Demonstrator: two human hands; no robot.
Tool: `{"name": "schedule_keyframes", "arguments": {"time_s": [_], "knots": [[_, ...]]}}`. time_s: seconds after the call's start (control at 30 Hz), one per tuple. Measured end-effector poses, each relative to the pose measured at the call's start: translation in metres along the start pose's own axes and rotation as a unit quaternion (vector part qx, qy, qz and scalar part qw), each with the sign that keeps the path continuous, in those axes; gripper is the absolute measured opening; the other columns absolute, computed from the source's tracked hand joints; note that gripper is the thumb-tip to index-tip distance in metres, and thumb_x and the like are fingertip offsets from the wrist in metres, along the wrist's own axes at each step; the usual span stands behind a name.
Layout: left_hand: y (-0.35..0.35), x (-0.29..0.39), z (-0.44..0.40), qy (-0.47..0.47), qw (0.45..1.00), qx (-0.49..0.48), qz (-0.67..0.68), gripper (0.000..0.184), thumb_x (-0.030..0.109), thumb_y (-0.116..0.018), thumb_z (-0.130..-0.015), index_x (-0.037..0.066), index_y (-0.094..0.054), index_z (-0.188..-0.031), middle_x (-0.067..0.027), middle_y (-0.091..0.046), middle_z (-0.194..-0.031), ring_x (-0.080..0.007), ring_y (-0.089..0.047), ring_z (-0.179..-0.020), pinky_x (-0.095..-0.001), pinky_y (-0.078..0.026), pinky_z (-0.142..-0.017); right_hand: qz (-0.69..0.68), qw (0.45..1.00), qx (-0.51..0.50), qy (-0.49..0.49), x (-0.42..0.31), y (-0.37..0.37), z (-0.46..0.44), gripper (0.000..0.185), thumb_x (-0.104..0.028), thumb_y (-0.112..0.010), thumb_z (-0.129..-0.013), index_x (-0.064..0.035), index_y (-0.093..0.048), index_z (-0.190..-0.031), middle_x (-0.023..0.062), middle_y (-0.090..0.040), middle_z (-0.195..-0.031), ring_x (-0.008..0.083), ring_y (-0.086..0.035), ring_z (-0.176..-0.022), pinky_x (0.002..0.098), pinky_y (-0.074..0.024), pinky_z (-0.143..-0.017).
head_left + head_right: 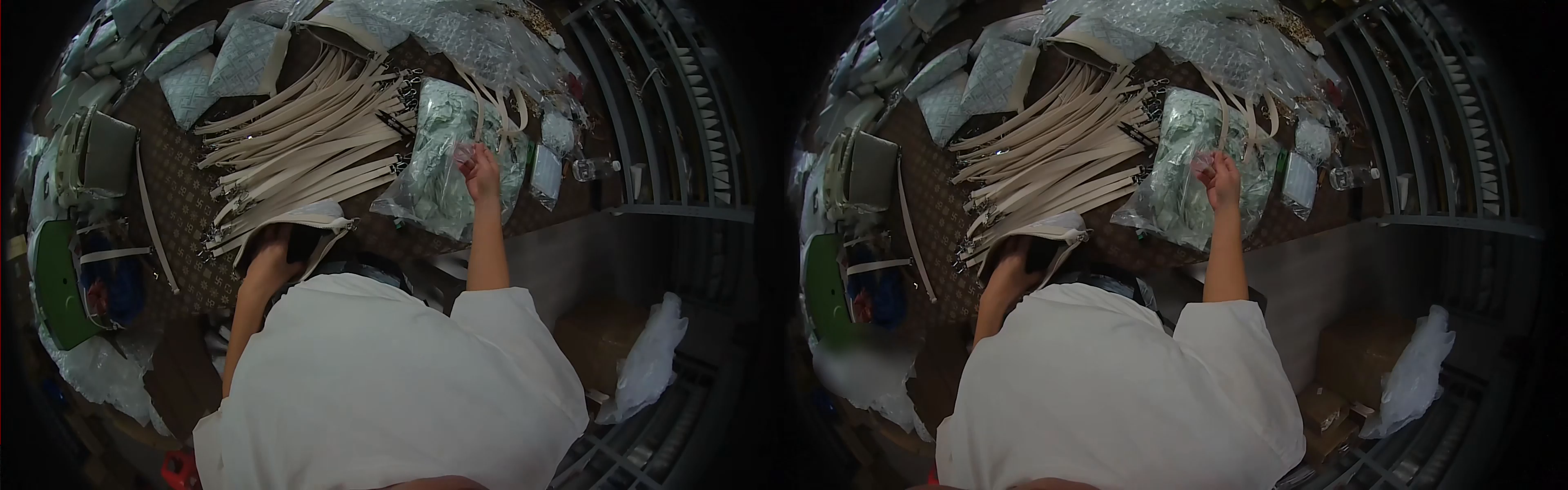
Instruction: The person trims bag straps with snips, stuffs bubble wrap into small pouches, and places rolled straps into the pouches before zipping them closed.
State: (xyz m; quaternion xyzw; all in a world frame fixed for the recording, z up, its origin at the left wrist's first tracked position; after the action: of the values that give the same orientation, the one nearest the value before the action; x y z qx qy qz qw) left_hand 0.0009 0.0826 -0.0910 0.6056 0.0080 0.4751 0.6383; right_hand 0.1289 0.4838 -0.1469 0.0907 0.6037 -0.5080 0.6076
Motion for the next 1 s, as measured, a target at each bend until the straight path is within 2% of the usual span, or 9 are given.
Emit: {"name": "schedule_keyframes", "arguments": {"time_s": [0.1, 0.17, 0.4, 0.47, 0.57, 0.77, 0.8, 0.83, 1.0], "knots": [[-0.006, -0.003, 0.001, -0.004, 1.000, 0.012, 0.015, 0.083, 0.012, -0.071, -0.056, 0.001, -0.032, -0.128, -0.0283, -0.036, -0.123, -0.0424, -0.040, -0.110, -0.0407, -0.036, -0.094, 0.285, 0.940, 0.125, -0.137, 0.039, 0.033, -0.024, 0.023, -0.009, -0.052, -0.082, 0.0031, -0.046, -0.101, 0.0123, -0.061, -0.086, 0.0247, -0.062, -0.076, 0.0336, -0.0494, -0.064], [-0.005, -0.003, 0.001, 0.004, 1.000, 0.007, -0.002, 0.082, 0.012, -0.071, -0.057, 0.002, -0.032, -0.128, -0.0276, -0.036, -0.124, -0.0420, -0.039, -0.111, -0.0414, -0.036, -0.094, 0.629, 0.747, 0.185, 0.107, 0.032, 0.023, -0.038, 0.026, -0.014, -0.057, -0.078, 0.0041, -0.049, -0.095, 0.0173, -0.061, -0.081, 0.0348, -0.061, -0.071, 0.0387, -0.0489, -0.066], [0.000, 0.002, 0.005, 0.014, 1.000, -0.001, -0.018, 0.075, 0.014, -0.069, -0.062, 0.001, -0.034, -0.127, -0.0273, -0.040, -0.120, -0.0420, -0.041, -0.109, -0.0413, -0.037, -0.092, 0.480, 0.853, 0.181, 0.092, 0.067, 0.041, -0.066, 0.021, -0.018, -0.063, -0.070, 0.0016, -0.060, -0.077, 0.0209, -0.062, -0.081, 0.0394, -0.058, -0.074, 0.0411, -0.0459, -0.066], [0.011, 0.012, 0.011, -0.009, 1.000, -0.015, 0.024, 0.061, 0.017, -0.067, -0.068, 0.000, -0.042, -0.121, -0.0255, -0.049, -0.110, -0.0405, -0.046, -0.104, -0.0410, -0.040, -0.087, 0.604, 0.762, 0.135, 0.189, 0.035, 0.021, -0.040, 0.018, -0.018, -0.061, -0.073, 0.0006, -0.062, -0.074, 0.0145, -0.062, -0.069, 0.0310, -0.060, -0.064, 0.0389, -0.0434, -0.058], [0.030, 0.019, 0.027, 0.075, 0.995, -0.067, -0.006, 0.049, 0.021, -0.065, -0.073, -0.002, -0.048, -0.113, -0.0221, -0.055, -0.098, -0.0383, -0.050, -0.095, -0.0403, -0.042, -0.081, 0.539, 0.829, 0.132, 0.072, 0.013, 0.023, -0.014, 0.022, -0.020, -0.060, -0.077, 0.0016, -0.063, -0.074, 0.0095, -0.056, -0.055, 0.0202, -0.054, -0.053, 0.0337, -0.0393, -0.053], [0.071, 0.023, 0.050, -0.055, 0.974, 0.220, 0.029, 0.027, 0.004, -0.065, -0.069, 0.002, -0.059, -0.096, -0.0148, -0.056, -0.092, -0.0339, -0.053, -0.085, -0.0375, -0.044, -0.074, 0.442, 0.888, 0.121, 0.040, -0.012, 0.034, 0.007, 0.034, -0.030, -0.058, -0.082, 0.0029, -0.060, -0.072, 0.0045, -0.054, -0.059, 0.0121, -0.045, -0.053, 0.0268, -0.0370, -0.052], [0.083, 0.024, 0.060, -0.078, 0.946, 0.313, -0.038, 0.026, 0.001, -0.066, -0.068, 0.004, -0.060, -0.093, -0.0133, -0.057, -0.093, -0.0327, -0.054, -0.086, -0.0369, -0.045, -0.073, 0.527, 0.835, 0.112, 0.108, -0.027, 0.024, 0.011, 0.032, -0.028, -0.059, -0.083, 0.0027, -0.060, -0.074, 0.0037, -0.054, -0.059, 0.0110, -0.044, -0.053, 0.0268, -0.0362, -0.051], [0.095, 0.033, 0.062, -0.059, 0.934, 0.334, -0.116, 0.029, -0.002, -0.065, -0.067, 0.005, -0.062, -0.094, -0.0116, -0.058, -0.094, -0.0312, -0.054, -0.087, -0.0355, -0.045, -0.073, 0.602, 0.774, 0.094, 0.172, -0.038, 0.009, 0.017, 0.030, -0.027, -0.059, -0.083, 0.0024, -0.061, -0.075, 0.0029, -0.053, -0.060, 0.0100, -0.043, -0.054, 0.0268, -0.0355, -0.051], [0.071, -0.018, 0.059, 0.047, 0.947, 0.300, 0.104, 0.027, -0.002, -0.061, -0.072, 0.003, -0.061, -0.098, -0.0119, -0.059, -0.096, -0.0279, -0.057, -0.082, -0.0314, -0.047, -0.069, 0.476, 0.830, -0.123, 0.264, -0.052, -0.148, 0.086, 0.008, -0.008, -0.062, -0.078, 0.0001, -0.062, -0.080, 0.0044, -0.054, -0.068, 0.0098, -0.046, -0.056, 0.0254, -0.0373, -0.051]]}}
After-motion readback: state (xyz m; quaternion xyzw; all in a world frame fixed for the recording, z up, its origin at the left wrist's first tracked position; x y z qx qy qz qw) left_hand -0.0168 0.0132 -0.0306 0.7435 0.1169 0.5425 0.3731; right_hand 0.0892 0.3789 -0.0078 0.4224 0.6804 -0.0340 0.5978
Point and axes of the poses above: each hand's wrist, its own z-axis away from the middle knuckle, its own y-axis out of the back of the hand, x = y × z, the point moved 7 cm from there along -z, towards the middle knuckle
